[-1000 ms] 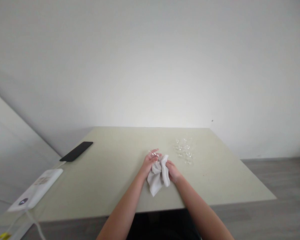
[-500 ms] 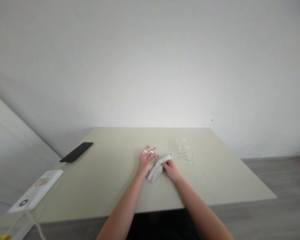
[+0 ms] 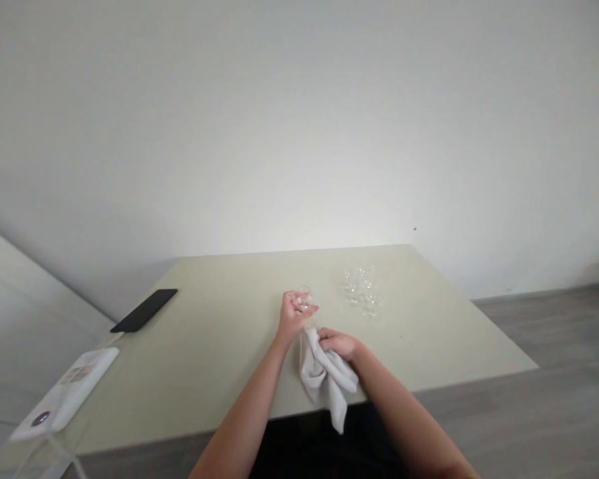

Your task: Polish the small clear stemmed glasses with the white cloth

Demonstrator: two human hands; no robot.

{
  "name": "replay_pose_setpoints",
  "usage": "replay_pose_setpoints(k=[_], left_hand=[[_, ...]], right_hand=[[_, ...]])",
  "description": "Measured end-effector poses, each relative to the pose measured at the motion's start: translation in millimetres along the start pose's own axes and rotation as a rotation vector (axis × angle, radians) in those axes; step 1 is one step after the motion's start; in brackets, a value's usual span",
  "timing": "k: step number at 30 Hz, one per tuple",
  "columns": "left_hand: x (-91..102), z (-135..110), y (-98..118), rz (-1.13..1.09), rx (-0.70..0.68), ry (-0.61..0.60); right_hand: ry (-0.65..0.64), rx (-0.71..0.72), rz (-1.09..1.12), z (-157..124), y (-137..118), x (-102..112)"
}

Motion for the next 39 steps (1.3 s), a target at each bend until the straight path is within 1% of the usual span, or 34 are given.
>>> replay_pose_setpoints(k=[2,4,7,9,11,13,15,18,20,22,26,28,30,32,36,39], left_hand=[[-25.4,-1.8,-2.0,0.054,0.022,-0.184],[-49.3,-3.4,-2.2,0.079,0.031,-0.320],[-76.4,-2.0,-5.6,0.079,0.048,-0.407],[-86.6,-0.3,-11.9,0.075,0.049,-0.418],[-88.7,0.1,-20.7,0.093,0.036,-0.403],[-83.7,-1.3,-29.4,0.154,0.007,-0.380],[-77.4,-4.4,-34.3,0.243,-0.047,-0.393],[-75.4,-10.6,-33.9,0.354,-0.151,-0.499],[-79.4,-14.6,-31.9,0.401,-0.198,-0.589],[-84.3,-17.3,-30.1,0.422,-0.226,-0.651],[-91.6,-20.6,-29.6,0.398,-0.266,-0.709],[-94.0,-23.0,-29.5,0.438,-0.336,-0.739],[-96.1,-26.1,-28.8,0.533,-0.441,-0.768],[-99.0,-29.6,-31.2,0.669,-0.504,-0.819],[-104.5,-35.1,-44.9,1.001,-0.478,-0.971],[-106.5,-36.7,-48.3,1.112,-0.480,-1.007]], right_hand=[[-0.131,-0.054,-0.006,-4.3,3.6,-10.6],[-0.191,-0.079,-0.019,-7.2,5.9,-15.0],[-0.195,-0.100,-0.011,-8.0,9.4,-14.0],[-0.200,-0.112,-0.011,-7.3,11.8,-13.1],[-0.209,-0.123,-0.015,-6.2,13.2,-12.8],[-0.215,-0.128,-0.022,-5.6,12.7,-13.3],[-0.209,-0.120,-0.028,-5.8,9.5,-14.2],[-0.195,-0.093,-0.033,-7.0,1.9,-16.7],[-0.183,-0.079,-0.030,-7.9,-2.7,-18.0],[-0.173,-0.067,-0.031,-8.7,-5.7,-18.8],[-0.152,-0.061,-0.059,-8.9,-5.6,-17.8],[-0.136,-0.076,-0.075,-8.3,-3.1,-16.0],[-0.118,-0.088,-0.088,-7.3,-1.0,-13.8],[-0.109,-0.113,-0.108,-6.4,1.5,-12.1],[-0.074,-0.181,-0.177,-5.4,7.0,-7.3],[-0.064,-0.195,-0.198,-5.2,9.1,-5.7]])
Point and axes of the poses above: each hand's wrist, its own z-axis towards the middle knuckle, its own x-axis out of the back of the hand, y = z × x, the point moved 7 cm from there along z, towards the middle knuckle, and after that the axes turned 2 degrees about -x, right-handed, at the moved point
